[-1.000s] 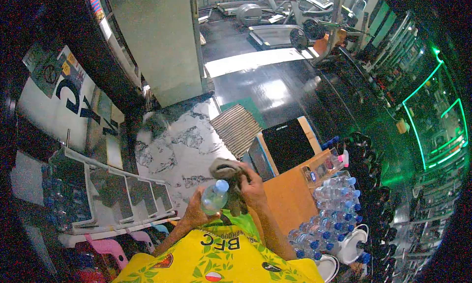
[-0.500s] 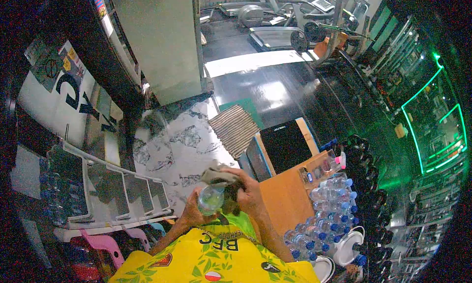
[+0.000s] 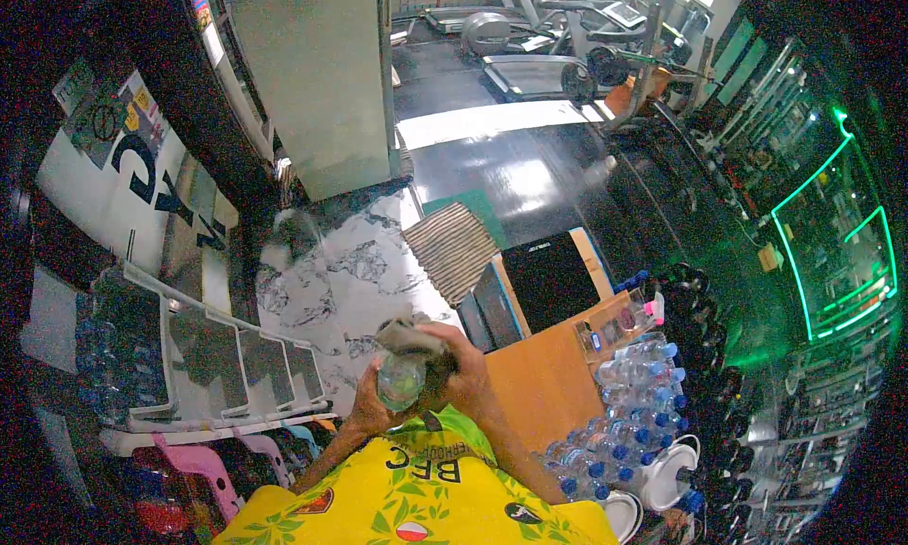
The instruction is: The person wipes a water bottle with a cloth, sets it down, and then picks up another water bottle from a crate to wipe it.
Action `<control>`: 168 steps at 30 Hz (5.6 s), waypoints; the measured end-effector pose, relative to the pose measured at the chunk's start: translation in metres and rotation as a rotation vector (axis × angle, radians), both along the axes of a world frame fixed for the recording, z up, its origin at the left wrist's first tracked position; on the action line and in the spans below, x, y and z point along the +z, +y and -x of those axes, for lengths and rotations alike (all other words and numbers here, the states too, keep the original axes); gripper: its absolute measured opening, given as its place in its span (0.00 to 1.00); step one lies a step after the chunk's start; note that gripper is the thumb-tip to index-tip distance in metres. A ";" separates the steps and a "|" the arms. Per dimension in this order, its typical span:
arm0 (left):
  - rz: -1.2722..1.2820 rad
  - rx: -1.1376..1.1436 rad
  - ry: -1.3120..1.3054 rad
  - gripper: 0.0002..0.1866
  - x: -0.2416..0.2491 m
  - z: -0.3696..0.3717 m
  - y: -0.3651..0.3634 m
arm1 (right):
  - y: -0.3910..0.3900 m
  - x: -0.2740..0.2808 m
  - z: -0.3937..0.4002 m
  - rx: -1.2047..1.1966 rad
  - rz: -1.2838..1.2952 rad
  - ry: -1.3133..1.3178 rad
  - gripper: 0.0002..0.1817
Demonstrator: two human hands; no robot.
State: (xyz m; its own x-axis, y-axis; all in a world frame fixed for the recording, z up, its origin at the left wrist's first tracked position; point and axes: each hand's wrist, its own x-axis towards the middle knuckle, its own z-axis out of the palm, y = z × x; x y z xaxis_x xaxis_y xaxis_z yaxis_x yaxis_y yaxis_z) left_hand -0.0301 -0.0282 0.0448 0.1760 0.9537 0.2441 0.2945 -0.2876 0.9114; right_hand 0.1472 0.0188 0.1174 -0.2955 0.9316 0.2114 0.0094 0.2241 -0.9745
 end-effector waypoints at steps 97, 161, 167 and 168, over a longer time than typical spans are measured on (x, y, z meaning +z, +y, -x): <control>0.785 -0.363 -1.195 0.45 -0.014 0.019 0.043 | -0.026 -0.106 -0.040 -0.336 0.680 0.291 0.17; -0.469 0.828 0.140 0.39 0.144 0.280 -0.066 | 0.006 -0.030 0.297 0.788 0.906 0.335 0.24; -0.315 0.951 0.445 0.39 0.158 0.322 -0.047 | 0.046 0.010 0.379 0.909 0.889 0.114 0.23; -0.309 0.969 0.448 0.39 0.160 0.326 -0.045 | 0.052 0.010 0.394 0.925 0.889 0.103 0.23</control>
